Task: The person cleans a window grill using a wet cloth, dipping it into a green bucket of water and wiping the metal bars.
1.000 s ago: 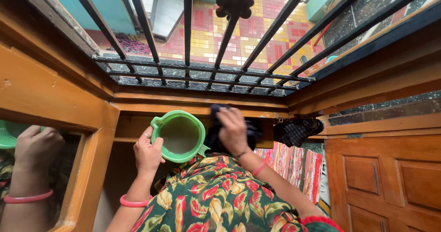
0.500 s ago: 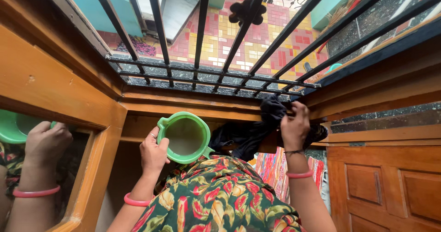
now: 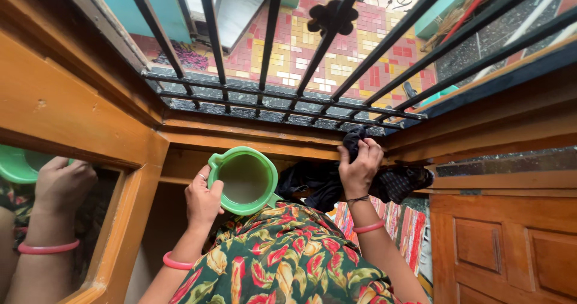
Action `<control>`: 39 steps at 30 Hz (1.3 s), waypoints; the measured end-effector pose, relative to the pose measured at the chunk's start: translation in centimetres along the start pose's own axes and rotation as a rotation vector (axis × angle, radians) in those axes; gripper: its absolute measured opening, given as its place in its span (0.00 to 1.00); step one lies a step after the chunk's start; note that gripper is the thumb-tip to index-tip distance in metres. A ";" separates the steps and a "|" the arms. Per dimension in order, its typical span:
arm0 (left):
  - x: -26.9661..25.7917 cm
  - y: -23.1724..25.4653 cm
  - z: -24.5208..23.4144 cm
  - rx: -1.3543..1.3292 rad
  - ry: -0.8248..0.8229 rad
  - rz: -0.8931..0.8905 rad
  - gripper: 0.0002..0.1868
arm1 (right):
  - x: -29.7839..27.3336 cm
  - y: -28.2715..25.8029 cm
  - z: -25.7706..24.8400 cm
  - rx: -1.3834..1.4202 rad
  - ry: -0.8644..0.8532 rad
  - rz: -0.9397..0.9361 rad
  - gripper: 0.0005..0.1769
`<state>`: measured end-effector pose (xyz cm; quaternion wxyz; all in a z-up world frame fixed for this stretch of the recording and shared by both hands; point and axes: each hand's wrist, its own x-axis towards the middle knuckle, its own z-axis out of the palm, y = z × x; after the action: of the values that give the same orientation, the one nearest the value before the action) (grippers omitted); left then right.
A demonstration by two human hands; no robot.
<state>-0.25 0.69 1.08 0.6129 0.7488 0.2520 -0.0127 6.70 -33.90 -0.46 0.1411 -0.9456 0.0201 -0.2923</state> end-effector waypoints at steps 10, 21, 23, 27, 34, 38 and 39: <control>0.0 -0.5 -0.1 -0.007 0.008 -0.005 0.27 | 0.5 -12.4 5.5 0.300 -0.070 -0.404 0.21; 0.0 -0.1 0.1 0.023 0.007 -0.016 0.26 | 0.2 -3.1 2.6 -0.040 0.022 -0.304 0.26; 0.0 -0.2 0.1 0.019 0.007 0.004 0.25 | -0.2 0.2 1.7 -0.180 0.056 -0.157 0.24; 0.1 -0.2 0.1 0.008 0.015 0.007 0.26 | -0.4 3.3 0.5 -0.234 -0.019 0.035 0.24; 0.1 -0.3 0.1 -0.008 0.008 -0.002 0.27 | -0.1 -3.8 2.9 -0.043 0.060 -0.243 0.19; 0.0 -0.3 -0.1 -0.020 0.004 -0.007 0.26 | 0.3 -10.3 5.5 0.006 -0.008 -0.288 0.18; 0.0 -0.3 -0.1 -0.023 0.006 -0.007 0.26 | 0.6 -10.8 5.5 0.039 -0.015 -0.300 0.16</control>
<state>-0.38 0.81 0.87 0.6206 0.7409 0.2565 -0.0097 9.77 -22.21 -1.47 0.1145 -0.9372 -0.1280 -0.3034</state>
